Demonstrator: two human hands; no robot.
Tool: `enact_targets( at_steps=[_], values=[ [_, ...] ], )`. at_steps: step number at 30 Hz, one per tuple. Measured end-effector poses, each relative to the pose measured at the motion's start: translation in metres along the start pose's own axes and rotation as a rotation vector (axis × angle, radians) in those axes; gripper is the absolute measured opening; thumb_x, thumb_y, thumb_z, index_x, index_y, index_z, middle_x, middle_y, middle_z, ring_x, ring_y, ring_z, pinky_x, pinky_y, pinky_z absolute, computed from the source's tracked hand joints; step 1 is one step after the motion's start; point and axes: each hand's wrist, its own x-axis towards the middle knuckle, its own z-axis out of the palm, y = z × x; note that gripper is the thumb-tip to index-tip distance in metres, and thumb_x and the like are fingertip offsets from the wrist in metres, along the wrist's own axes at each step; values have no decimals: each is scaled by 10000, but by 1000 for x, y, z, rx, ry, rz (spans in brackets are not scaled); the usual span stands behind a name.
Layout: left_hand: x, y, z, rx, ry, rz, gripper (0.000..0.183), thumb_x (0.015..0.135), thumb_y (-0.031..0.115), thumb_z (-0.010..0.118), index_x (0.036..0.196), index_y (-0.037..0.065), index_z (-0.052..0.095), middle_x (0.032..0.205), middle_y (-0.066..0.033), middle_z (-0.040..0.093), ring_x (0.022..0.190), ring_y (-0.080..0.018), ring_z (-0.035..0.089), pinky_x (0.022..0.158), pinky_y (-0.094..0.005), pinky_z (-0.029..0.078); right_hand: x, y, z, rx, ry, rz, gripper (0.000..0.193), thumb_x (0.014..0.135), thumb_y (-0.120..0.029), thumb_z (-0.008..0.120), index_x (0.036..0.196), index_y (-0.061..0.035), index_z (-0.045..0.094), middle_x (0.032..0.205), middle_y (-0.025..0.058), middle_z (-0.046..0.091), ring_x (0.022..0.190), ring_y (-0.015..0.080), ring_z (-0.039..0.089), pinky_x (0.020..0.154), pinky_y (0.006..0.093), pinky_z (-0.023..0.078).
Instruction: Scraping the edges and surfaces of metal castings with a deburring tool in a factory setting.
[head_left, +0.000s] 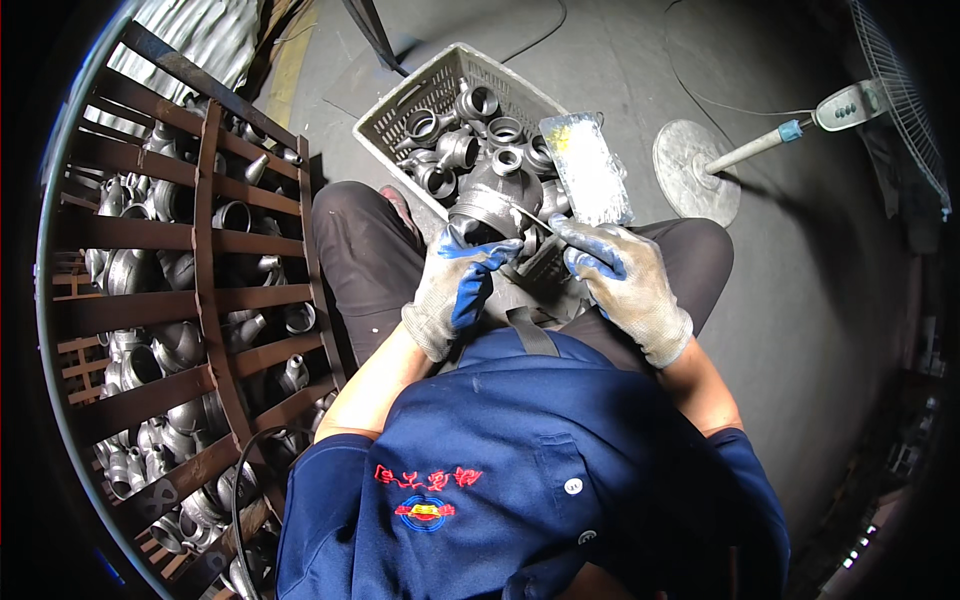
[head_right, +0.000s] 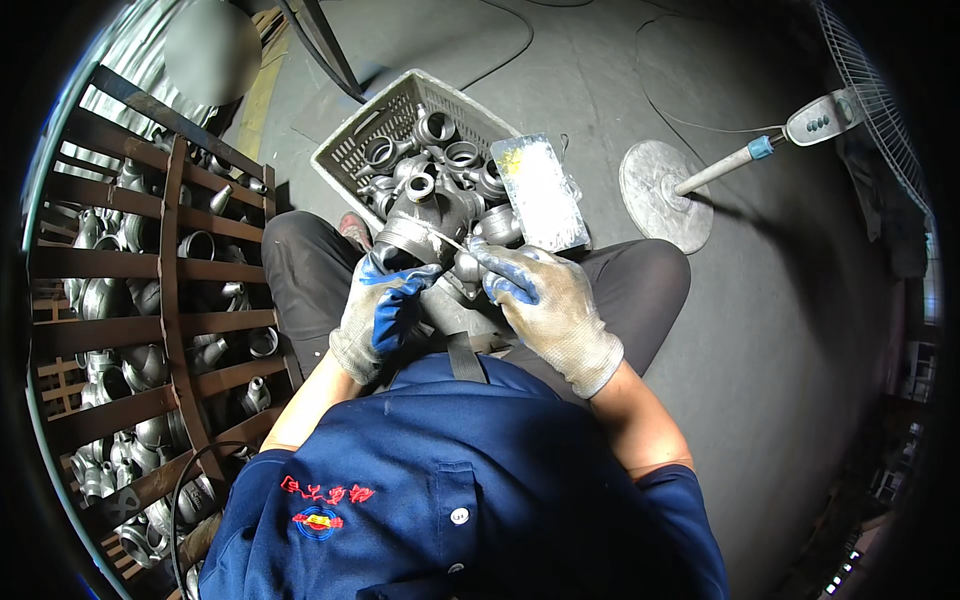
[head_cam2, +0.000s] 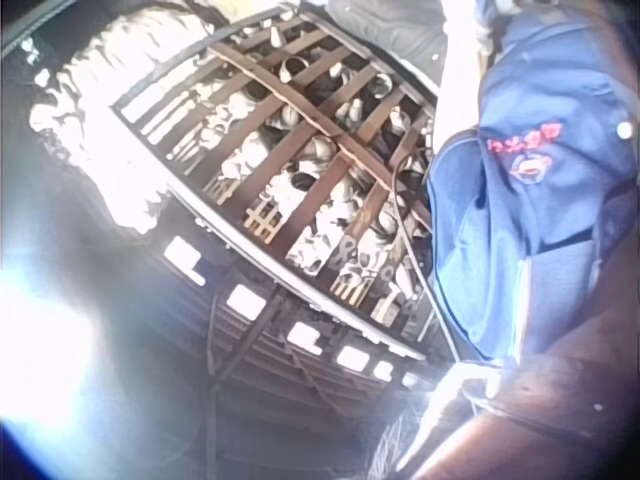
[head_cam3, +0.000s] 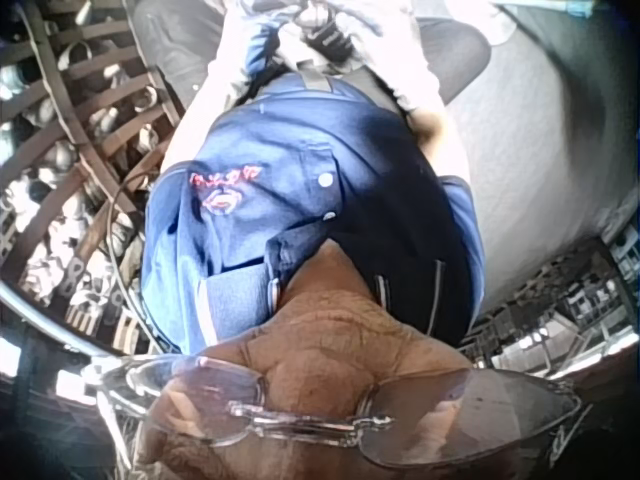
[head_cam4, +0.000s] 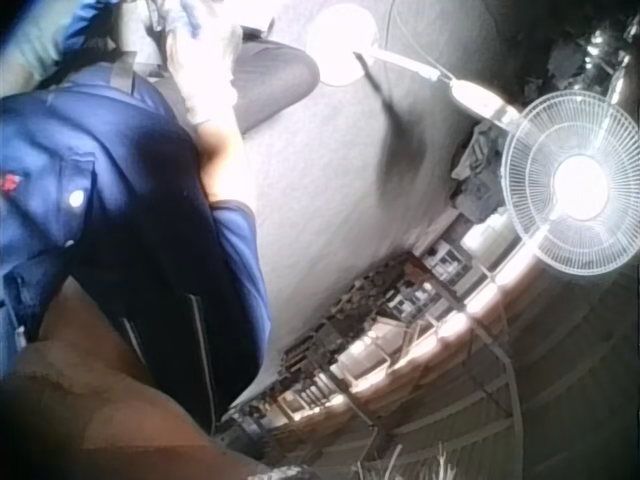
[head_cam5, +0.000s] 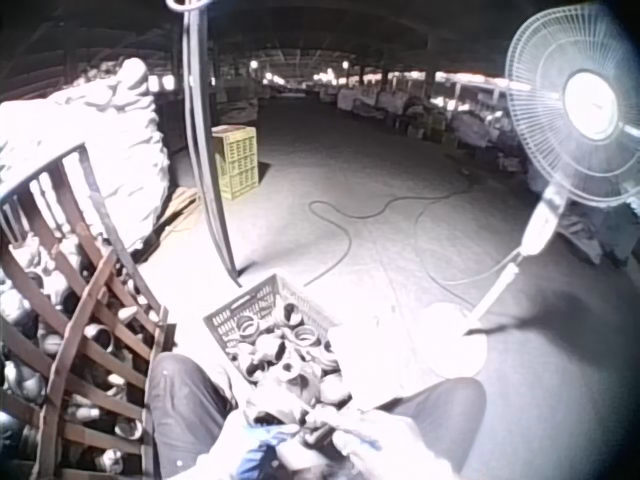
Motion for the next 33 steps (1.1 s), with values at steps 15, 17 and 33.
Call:
enact_targets(
  at_steps=[15, 17, 33],
  values=[
    [-3, 9, -9, -23, -35, -75, 207, 823, 58, 592, 1023, 4, 574, 858, -56, 630, 711, -130, 594, 623, -251, 478, 3, 6, -6, -78, -32, -113, 289, 783, -98, 588, 1066, -113, 644, 890, 119, 640, 781, 287, 608, 711, 354, 492],
    [0, 10, -16, 536, -137, 479, 215, 822, 84, 567, 1024, 11, 575, 882, -102, 635, 774, -222, 602, 692, -322, 485, 4, 8, -9, 103, -116, -71, 301, 775, -70, 586, 1067, -109, 644, 870, 117, 635, 774, 279, 607, 716, 350, 489],
    [-6, 7, -20, 888, -222, 709, 395, 624, -15, 476, 996, -29, 608, 968, -217, 599, 990, -416, 511, 871, -444, 410, -13, 0, 5, -268, 49, -147, 258, 747, -76, 655, 1004, -93, 643, 791, 98, 581, 675, 273, 592, 607, 353, 481]
  ],
)
